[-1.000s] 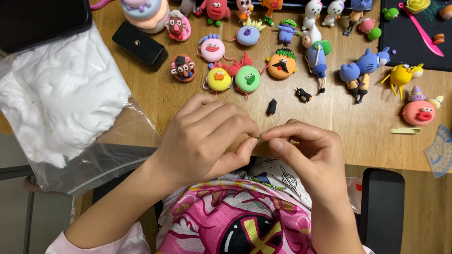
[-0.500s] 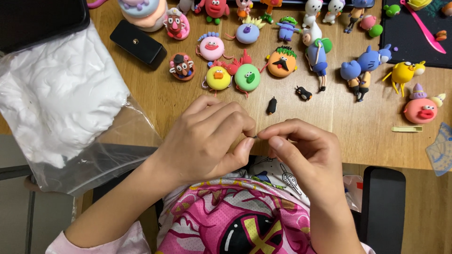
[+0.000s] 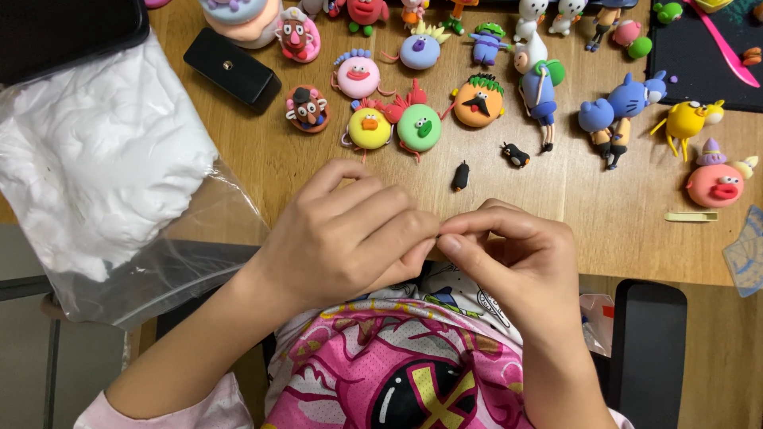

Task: Assembling small decorative figures by hand at a desk

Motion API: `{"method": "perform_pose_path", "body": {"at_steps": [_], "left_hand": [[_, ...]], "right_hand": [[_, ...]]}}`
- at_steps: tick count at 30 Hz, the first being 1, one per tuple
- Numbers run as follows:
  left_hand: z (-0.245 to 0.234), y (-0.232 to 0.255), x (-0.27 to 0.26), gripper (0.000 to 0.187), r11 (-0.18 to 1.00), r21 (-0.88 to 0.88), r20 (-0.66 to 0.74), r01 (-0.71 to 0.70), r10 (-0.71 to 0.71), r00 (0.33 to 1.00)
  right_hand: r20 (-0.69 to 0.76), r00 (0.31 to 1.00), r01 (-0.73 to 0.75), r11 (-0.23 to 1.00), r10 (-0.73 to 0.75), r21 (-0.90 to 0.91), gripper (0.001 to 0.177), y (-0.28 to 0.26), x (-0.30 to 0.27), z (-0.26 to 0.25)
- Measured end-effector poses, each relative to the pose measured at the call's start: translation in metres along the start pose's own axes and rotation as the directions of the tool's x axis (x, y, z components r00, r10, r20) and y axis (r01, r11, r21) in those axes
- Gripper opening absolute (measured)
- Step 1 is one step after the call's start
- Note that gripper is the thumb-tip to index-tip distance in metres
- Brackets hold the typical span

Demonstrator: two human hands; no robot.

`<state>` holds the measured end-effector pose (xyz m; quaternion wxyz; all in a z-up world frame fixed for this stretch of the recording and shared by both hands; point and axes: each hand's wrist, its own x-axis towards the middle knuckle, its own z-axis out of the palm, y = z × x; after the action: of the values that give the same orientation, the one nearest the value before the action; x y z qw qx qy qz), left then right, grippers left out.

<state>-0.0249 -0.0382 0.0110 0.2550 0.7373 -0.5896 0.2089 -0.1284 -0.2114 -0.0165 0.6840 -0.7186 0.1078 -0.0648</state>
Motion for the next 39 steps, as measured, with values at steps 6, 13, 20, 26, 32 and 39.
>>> {"method": "perform_pose_path", "body": {"at_steps": [6,13,20,26,32,39], "left_hand": [[-0.002,-0.003,0.000,0.007,0.999,0.029,-0.013,-0.033,0.034,0.999],[-0.001,-0.003,0.001,0.009,0.999,-0.011,-0.022,-0.044,0.043,0.999],[-0.001,-0.003,0.000,0.011,0.999,-0.022,-0.012,-0.045,0.045,0.999],[-0.003,-0.005,0.005,0.010,0.995,-0.081,-0.017,-0.059,0.058,0.998],[0.008,-0.023,0.016,0.008,0.995,-0.080,-0.016,-0.060,0.059,0.998],[-0.002,-0.058,0.061,0.013,0.806,-0.536,0.020,0.249,-0.283,0.959]], "right_hand": [[-0.010,0.999,-0.047,0.998,0.048,0.044,0.005,0.010,0.000,-0.003],[0.004,0.997,-0.078,0.993,0.078,0.090,0.007,0.012,-0.001,-0.005],[0.051,0.997,-0.067,0.992,0.061,0.111,0.007,0.016,0.001,-0.006],[0.093,0.995,-0.036,0.992,0.025,0.122,0.005,0.019,0.005,-0.010],[0.066,0.996,0.050,0.997,-0.053,0.052,0.006,0.003,0.023,-0.020],[0.032,0.998,0.050,0.992,-0.054,0.118,0.007,-0.050,0.085,-0.048]]}}
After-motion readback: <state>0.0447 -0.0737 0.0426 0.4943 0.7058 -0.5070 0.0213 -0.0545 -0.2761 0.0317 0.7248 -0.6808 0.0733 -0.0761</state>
